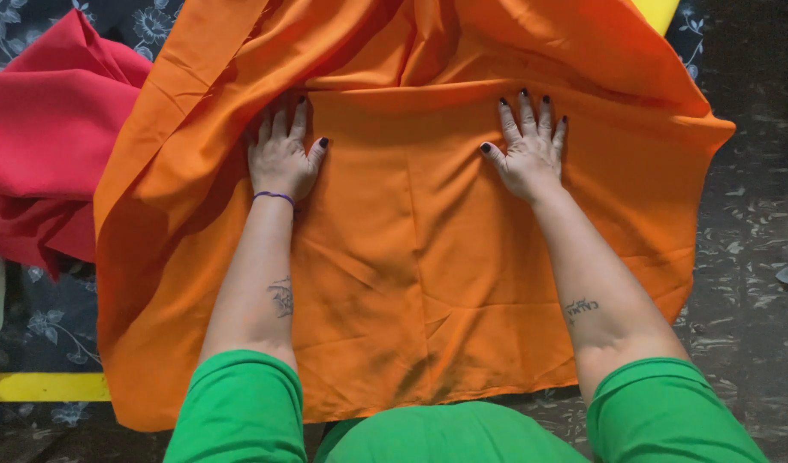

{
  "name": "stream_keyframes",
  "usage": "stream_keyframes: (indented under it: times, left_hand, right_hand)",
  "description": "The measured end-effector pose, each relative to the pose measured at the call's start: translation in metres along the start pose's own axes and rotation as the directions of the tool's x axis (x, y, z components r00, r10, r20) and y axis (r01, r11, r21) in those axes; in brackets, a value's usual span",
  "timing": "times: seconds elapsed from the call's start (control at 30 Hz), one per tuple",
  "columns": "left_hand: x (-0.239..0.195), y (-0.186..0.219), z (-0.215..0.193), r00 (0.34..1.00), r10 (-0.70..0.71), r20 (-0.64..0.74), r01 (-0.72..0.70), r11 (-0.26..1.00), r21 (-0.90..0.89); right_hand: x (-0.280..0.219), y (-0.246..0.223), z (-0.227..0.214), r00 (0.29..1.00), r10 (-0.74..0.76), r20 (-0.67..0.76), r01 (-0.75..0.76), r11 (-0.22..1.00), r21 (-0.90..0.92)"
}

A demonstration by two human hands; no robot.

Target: The person spreads a large piece of orange fabric on a table and uses scissors to cut it into two separate pieces. The person then lifts the cut fabric to inspect the result.

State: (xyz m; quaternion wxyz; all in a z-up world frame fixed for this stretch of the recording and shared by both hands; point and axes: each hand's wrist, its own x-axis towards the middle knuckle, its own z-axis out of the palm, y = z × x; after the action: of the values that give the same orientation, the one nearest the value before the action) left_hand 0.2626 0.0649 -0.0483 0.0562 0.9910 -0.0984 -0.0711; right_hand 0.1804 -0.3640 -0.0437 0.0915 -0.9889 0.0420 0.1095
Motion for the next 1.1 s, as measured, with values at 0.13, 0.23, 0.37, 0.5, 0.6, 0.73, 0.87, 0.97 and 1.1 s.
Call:
stream_keyframes:
  times: [0.13, 0.23, 0.37, 0.5, 0.6, 0.73, 0.87, 0.97, 1.1]
  left_hand:
    - [0.035, -0.011, 0.002, 0.996, 0.083, -0.01, -0.083, 0.996, -0.023]
    - [0.053, -0.016, 0.005, 0.993, 0.122, -0.011, -0.122, 0.986, -0.11]
    - [0.054, -0.011, 0.002, 0.996, 0.077, 0.042, -0.072, 0.991, -0.115]
    - [-0.029, 0.035, 0.016, 0.961, 0.123, -0.247, -0.154, 0.982, -0.108]
    - [-0.126, 0.089, 0.034, 0.922, 0.273, -0.275, -0.317, 0.94, -0.127]
    - [-0.22, 0.124, 0.057, 0.846, 0.508, -0.162, -0.525, 0.846, -0.088]
    - [-0.237, 0.125, 0.064, 0.846, 0.531, -0.053, -0.533, 0.846, -0.03]
    - [-0.238, 0.131, 0.048, 0.884, 0.444, 0.147, -0.449, 0.894, 0.004]
    - [-0.264, 0.141, 0.029, 0.907, 0.407, 0.11, -0.403, 0.913, -0.062]
  right_hand:
    - [0.015, 0.0, 0.004, 0.998, -0.003, -0.064, 0.004, 1.0, 0.015]
    - [0.016, 0.004, 0.006, 0.999, 0.01, -0.052, -0.008, 0.999, 0.041]
    - [-0.021, 0.023, -0.009, 0.965, -0.022, -0.263, 0.06, 0.989, 0.137]
    - [-0.131, 0.092, -0.035, 0.839, 0.017, -0.545, 0.082, 0.984, 0.156]
    - [-0.223, 0.139, -0.045, 0.775, 0.319, -0.546, -0.205, 0.943, 0.261]
    - [-0.321, 0.207, 0.009, 0.341, 0.936, 0.088, -0.756, 0.217, 0.618]
    - [-0.359, 0.219, 0.061, 0.304, 0.768, 0.564, -0.459, -0.401, 0.793]
    - [-0.379, 0.277, 0.144, 0.673, 0.626, 0.394, -0.248, -0.311, 0.918]
    - [-0.377, 0.274, 0.151, 0.517, 0.845, 0.139, -0.276, 0.011, 0.961]
